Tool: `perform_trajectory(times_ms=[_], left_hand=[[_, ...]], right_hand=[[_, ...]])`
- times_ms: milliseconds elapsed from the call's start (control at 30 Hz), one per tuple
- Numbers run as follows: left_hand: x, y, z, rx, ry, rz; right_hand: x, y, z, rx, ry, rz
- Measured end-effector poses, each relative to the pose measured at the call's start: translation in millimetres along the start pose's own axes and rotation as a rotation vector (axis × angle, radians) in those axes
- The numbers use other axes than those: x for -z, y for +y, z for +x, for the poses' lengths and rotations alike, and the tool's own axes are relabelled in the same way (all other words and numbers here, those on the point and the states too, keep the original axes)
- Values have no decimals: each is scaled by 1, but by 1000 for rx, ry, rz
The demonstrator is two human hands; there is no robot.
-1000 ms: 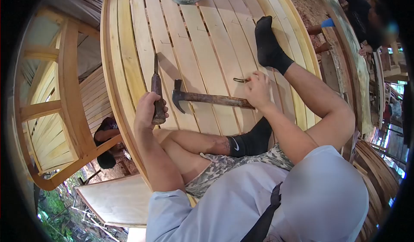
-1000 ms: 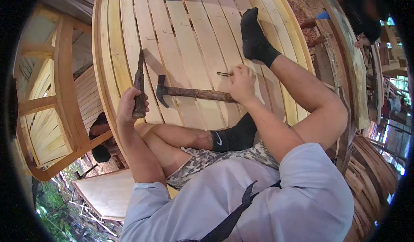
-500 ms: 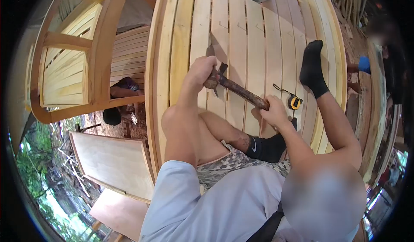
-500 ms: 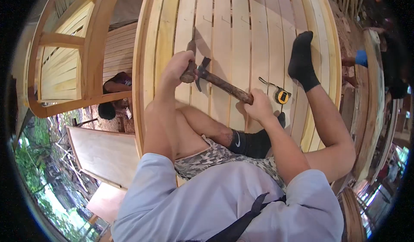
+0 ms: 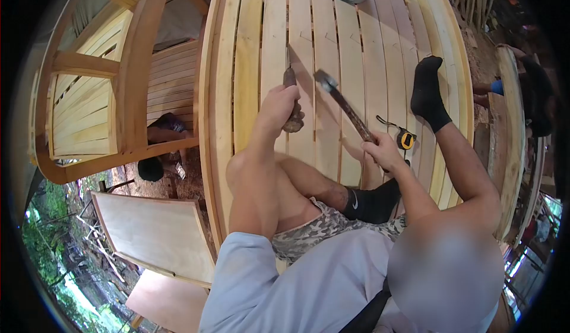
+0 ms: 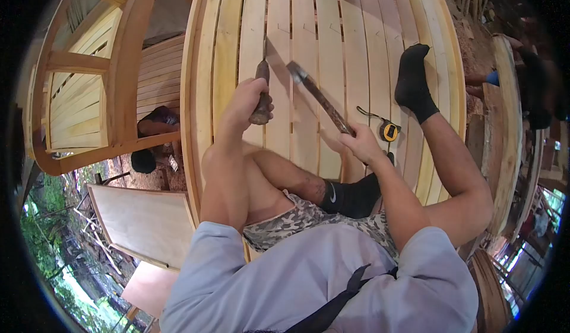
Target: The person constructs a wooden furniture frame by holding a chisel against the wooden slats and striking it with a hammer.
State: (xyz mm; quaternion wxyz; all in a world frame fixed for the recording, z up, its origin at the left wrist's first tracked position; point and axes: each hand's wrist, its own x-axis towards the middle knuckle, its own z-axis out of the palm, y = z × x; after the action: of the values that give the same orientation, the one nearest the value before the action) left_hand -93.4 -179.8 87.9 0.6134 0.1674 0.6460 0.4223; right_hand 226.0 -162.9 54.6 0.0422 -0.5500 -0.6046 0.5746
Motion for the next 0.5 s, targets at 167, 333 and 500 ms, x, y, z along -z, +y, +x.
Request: perform_trajectory(times_ms=[167,333,500], left_hand=[[3,3,-5,96,-5,31],[3,7,-8,87,8,49],[4,4,-6,82,-17,124]], right_hand=[[-2,-50,15,163,156,6],[-19,-128,20,588,214,454],[-36,-146,28,659,238,425]])
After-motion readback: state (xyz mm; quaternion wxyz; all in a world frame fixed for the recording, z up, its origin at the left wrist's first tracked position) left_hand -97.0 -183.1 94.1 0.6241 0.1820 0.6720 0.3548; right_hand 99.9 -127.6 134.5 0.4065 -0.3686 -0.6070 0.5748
